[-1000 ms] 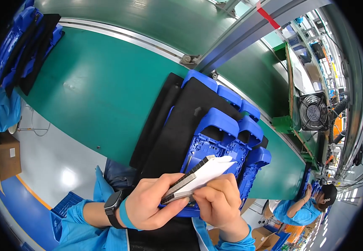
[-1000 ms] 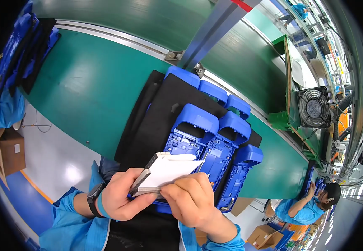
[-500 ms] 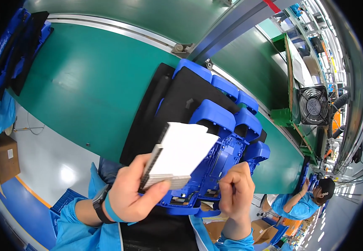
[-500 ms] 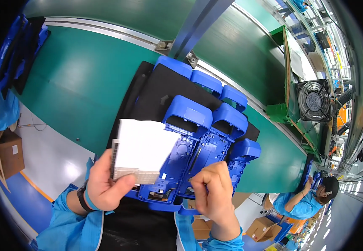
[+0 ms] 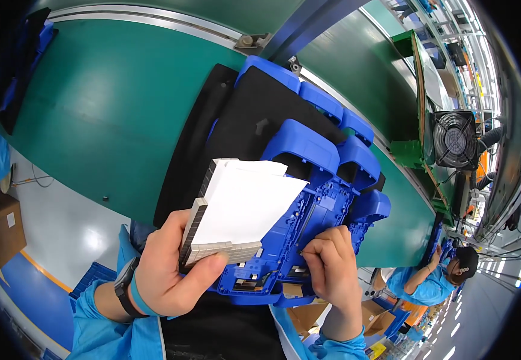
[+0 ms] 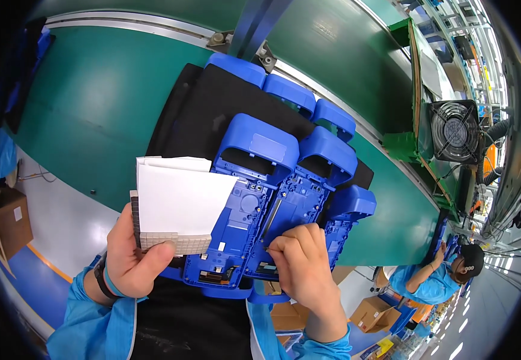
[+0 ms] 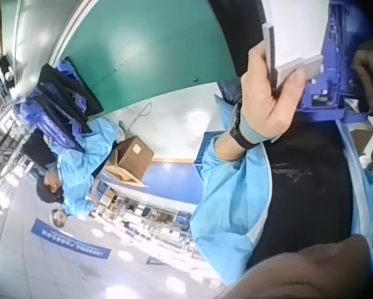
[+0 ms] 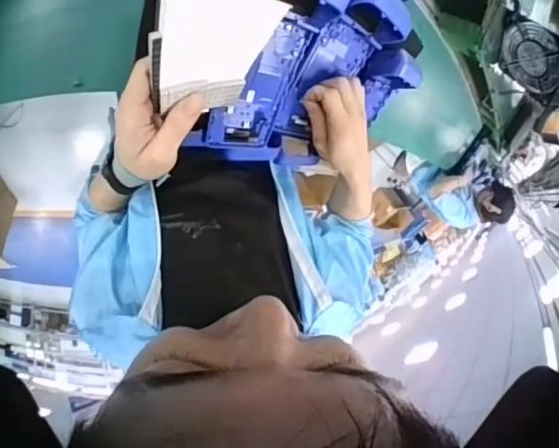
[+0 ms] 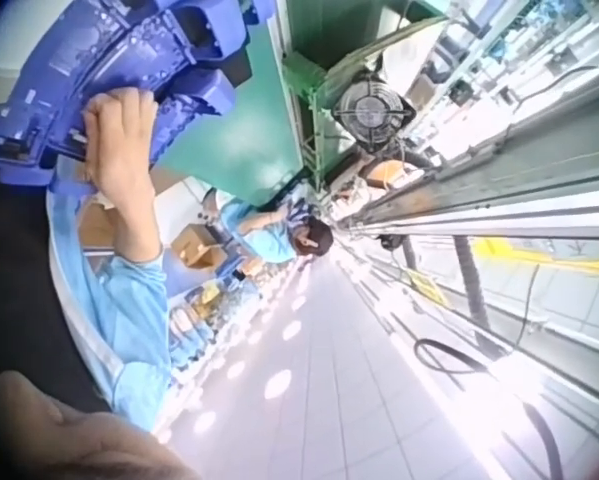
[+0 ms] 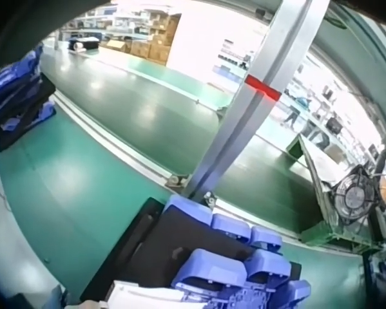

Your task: The person peels adhesive pads from a sheet and attaches them onto the inside of plastic device casings on a tray, then moves the tray along the assembly line to repeat the process with a new batch of casings.

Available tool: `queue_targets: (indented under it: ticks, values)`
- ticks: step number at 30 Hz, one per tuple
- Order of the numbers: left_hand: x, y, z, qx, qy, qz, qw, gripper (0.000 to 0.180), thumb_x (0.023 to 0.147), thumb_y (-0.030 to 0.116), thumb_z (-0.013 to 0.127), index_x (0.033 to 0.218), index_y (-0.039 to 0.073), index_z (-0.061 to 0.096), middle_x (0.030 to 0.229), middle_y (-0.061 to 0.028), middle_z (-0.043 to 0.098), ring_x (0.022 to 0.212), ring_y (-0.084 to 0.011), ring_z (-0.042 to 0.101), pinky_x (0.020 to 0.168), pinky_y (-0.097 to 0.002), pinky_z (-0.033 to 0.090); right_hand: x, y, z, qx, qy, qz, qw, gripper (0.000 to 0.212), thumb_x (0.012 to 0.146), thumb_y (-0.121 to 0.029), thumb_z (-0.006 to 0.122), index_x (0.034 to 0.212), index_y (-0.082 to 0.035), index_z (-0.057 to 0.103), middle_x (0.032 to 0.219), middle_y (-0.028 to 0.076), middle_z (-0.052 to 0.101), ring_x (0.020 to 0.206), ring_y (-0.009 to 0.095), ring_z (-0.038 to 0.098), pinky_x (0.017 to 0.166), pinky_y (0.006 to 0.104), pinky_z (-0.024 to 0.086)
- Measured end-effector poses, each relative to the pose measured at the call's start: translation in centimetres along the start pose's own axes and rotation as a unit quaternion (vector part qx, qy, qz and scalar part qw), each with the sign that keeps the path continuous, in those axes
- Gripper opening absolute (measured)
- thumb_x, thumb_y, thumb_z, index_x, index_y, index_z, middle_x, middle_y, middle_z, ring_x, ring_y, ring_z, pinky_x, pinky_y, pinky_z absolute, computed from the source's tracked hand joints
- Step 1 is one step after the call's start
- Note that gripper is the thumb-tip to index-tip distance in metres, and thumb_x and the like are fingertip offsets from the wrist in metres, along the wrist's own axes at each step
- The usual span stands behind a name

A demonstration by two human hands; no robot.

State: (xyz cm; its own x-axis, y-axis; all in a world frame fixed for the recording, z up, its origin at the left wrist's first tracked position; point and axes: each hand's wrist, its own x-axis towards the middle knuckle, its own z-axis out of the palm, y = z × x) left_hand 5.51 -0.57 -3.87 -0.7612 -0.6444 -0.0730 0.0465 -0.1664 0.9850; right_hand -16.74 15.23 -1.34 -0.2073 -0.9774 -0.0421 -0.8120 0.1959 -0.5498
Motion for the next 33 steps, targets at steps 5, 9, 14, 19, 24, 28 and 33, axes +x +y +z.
queue_targets:
  ticks: [5,9,14,19,24,28,33]
  values:
    - [0.19,0.03,-0.11,0.009,-0.013,0.005,1.000,0.043,0.091,0.011,0.062,0.125,-0.008,0.044,0.107,-0.0242,0.068,0.095,-0.0260,0.070,0.081,-0.0319,0.053,0.13,-0.10,-0.38,-0.011,-0.010,-0.003,1.000,0.015,0.075,0.004,0.069,0.083,-0.004,0.059,0.084,0.009,0.056,0.080,0.029,0.052,0.073,0.0362,0.043]
    - [0.15,-0.14,0.06,0.016,-0.005,0.015,1.000,0.043,0.091,0.011,0.062,0.125,-0.008,0.044,0.107,-0.0237,0.068,0.094,-0.0255,0.070,0.080,-0.0315,0.053,0.23,0.15,-0.34,-0.013,-0.025,-0.010,1.000,0.015,0.075,0.004,0.068,0.084,-0.004,0.059,0.084,0.009,0.056,0.079,0.029,0.051,0.072,0.0366,0.043]
    - [0.15,-0.19,-0.01,0.023,-0.008,0.023,0.999,0.044,0.091,0.012,0.062,0.125,-0.008,0.044,0.106,-0.0233,0.068,0.094,-0.0247,0.070,0.080,-0.0315,0.054,0.39,0.10,-0.40,-0.020,-0.029,-0.015,0.999,0.016,0.075,0.004,0.068,0.085,-0.004,0.059,0.084,0.009,0.057,0.078,0.029,0.051,0.071,0.0368,0.043]
    - [0.19,-0.07,0.04,0.017,-0.012,0.013,1.000,0.044,0.091,0.013,0.062,0.125,-0.009,0.044,0.105,-0.0229,0.068,0.093,-0.0244,0.070,0.080,-0.0312,0.054,0.28,0.19,-0.30,-0.026,-0.030,-0.015,0.999,0.016,0.075,0.004,0.068,0.086,-0.004,0.060,0.084,0.009,0.056,0.078,0.029,0.051,0.071,0.0369,0.043]
    - [0.16,-0.11,-0.09,0.022,-0.016,0.017,1.000,0.044,0.091,0.012,0.063,0.125,-0.008,0.044,0.105,-0.0230,0.068,0.093,-0.0243,0.070,0.080,-0.0314,0.054,0.43,0.16,-0.40,-0.028,-0.032,-0.017,0.999,0.016,0.075,0.004,0.068,0.086,-0.004,0.060,0.084,0.009,0.056,0.078,0.029,0.051,0.071,0.0371,0.043]
    - [0.09,-0.15,-0.01,0.009,-0.013,0.012,1.000,0.044,0.091,0.012,0.063,0.125,-0.008,0.044,0.105,-0.0231,0.068,0.094,-0.0247,0.070,0.080,-0.0315,0.054,0.44,0.03,-0.42,-0.021,-0.033,-0.010,0.999,0.016,0.075,0.004,0.068,0.086,-0.004,0.059,0.084,0.009,0.056,0.078,0.029,0.050,0.071,0.0372,0.042]
    - [0.02,-0.33,0.03,0.008,-0.011,0.015,1.000,0.045,0.091,0.012,0.063,0.125,-0.009,0.043,0.106,-0.0233,0.068,0.094,-0.0254,0.071,0.081,-0.0315,0.054,0.35,0.01,-0.26,-0.027,-0.027,-0.013,0.999,0.016,0.075,0.005,0.068,0.085,-0.004,0.059,0.084,0.009,0.056,0.078,0.029,0.050,0.071,0.0370,0.043]
